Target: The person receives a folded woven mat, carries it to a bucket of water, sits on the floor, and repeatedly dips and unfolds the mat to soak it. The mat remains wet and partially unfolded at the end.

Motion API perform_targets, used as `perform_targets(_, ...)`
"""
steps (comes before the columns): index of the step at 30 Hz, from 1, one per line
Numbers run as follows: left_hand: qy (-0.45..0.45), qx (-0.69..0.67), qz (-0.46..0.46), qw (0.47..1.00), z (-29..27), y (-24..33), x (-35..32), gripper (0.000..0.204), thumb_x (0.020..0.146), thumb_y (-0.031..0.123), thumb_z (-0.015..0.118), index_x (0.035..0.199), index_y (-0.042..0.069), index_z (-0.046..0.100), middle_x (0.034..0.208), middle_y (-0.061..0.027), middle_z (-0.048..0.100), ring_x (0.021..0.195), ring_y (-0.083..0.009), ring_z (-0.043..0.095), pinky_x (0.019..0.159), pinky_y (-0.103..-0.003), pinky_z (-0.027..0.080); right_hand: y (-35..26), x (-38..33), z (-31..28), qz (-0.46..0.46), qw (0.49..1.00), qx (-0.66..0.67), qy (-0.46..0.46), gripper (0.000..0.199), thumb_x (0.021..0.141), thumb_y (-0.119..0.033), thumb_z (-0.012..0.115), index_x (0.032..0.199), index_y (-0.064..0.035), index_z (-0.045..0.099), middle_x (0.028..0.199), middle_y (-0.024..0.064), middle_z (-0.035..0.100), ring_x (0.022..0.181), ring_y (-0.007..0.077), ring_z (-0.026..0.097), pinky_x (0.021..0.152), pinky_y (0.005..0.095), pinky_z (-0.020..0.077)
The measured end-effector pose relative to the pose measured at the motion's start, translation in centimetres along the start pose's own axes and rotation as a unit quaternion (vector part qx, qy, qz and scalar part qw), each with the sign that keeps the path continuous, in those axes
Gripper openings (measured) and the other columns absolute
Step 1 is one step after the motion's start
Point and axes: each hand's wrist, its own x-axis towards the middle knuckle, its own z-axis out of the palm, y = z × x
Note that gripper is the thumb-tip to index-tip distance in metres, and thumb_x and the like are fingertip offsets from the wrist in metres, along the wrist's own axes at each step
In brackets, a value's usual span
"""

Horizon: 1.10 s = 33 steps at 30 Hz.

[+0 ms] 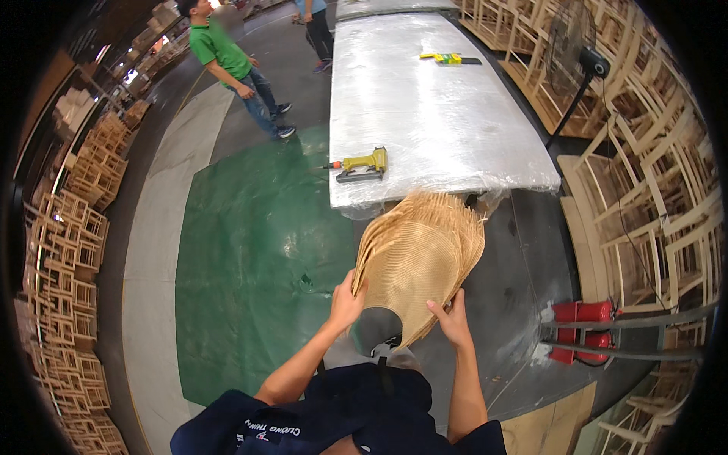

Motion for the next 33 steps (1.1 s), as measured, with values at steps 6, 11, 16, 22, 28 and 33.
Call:
perform_targets(6, -0.143, 0.011, 0.128, 0.981, 2.0, -1.0, 5.1, 0.039, 0.096, 0.022, 0.056, 0.131, 0.004, 0.054, 0.103, -0.0304, 0.066, 0.101, -0.0508, 0.061, 0.085, -0.055, 0.049, 0.6, -1.2, 0.3, -0.018, 0.97, -0.027, 0.24, 0.068, 0.085, -0.011, 0.078, 0.139, 0.0017, 0.04, 0.129, 0.0161, 0.056, 0.116, 0.0246, 0.056, 0.097, 0.0361, 0.0482)
perform_targets(11, -0.312, 0.013, 0.143, 0.939, 6.2, -1.7, 8.9, 0.043, 0.1, 0.034, 0.053, 0.13, 0.003, 0.055, 0.102, -0.0291, 0.067, 0.102, -0.0492, 0.061, 0.084, -0.051, 0.05, 2.7, -4.5, 0.4, -0.038, 0.901, -0.16, 0.401, 0.052, 0.082, -0.009, 0.078, 0.127, 0.003, 0.055, 0.111, 0.0146, 0.069, 0.097, 0.0199, 0.066, 0.088, 0.0341, 0.0524)
perform_targets(16, -0.336, -0.091, 0.245, 0.905, 10.4, 0.0, 14.2, 0.043, 0.102, 0.035, 0.053, 0.129, 0.001, 0.054, 0.1, -0.0268, 0.068, 0.095, -0.0454, 0.066, 0.081, -0.044, 0.051, 3.6, -3.7, 3.0, -0.036, 0.853, -0.192, 0.483, 0.06, 0.08, -0.008, 0.077, 0.131, 0.0023, 0.046, 0.111, 0.0173, 0.068, 0.097, 0.0204, 0.067, 0.084, 0.0334, 0.0538)
perform_targets(22, -0.348, -0.08, 0.253, 0.899, 15.0, -3.6, 17.0, 0.035, 0.1, 0.027, 0.057, 0.125, 0.001, 0.055, 0.103, -0.0208, 0.069, 0.096, -0.0364, 0.068, 0.084, -0.041, 0.05, 10.0, 1.6, 6.0, -0.089, 0.86, -0.115, 0.49, 0.067, 0.076, -0.004, 0.081, 0.128, 0.0016, 0.039, 0.111, 0.0177, 0.068, 0.098, 0.0231, 0.069, 0.085, 0.0363, 0.0572)
perform_targets(28, -0.499, -0.089, 0.139, 0.851, 23.2, -15.2, 17.4, 0.061, 0.088, 0.01, 0.065, 0.141, -0.005, 0.038, 0.132, -0.0245, 0.055, 0.124, -0.0361, 0.056, 0.103, -0.043, 0.043, 24.9, 5.2, 4.2, -0.008, 0.855, -0.136, 0.501, 0.081, 0.076, -0.01, 0.082, 0.141, 0.0005, 0.035, 0.124, 0.0205, 0.062, 0.11, 0.0297, 0.066, 0.09, 0.0387, 0.0559)
perform_targets(33, -0.452, -0.086, 0.259, 0.849, 31.6, -26.7, 17.1, 0.061, 0.083, 0.001, 0.059, 0.141, -0.003, 0.039, 0.138, -0.0254, 0.044, 0.131, -0.0385, 0.044, 0.108, -0.045, 0.037, 37.2, 8.7, 1.9, -0.038, 0.856, -0.146, 0.495, 0.09, 0.074, -0.011, 0.085, 0.144, 0.0007, 0.03, 0.127, 0.0186, 0.058, 0.112, 0.0274, 0.064, 0.092, 0.0381, 0.056)
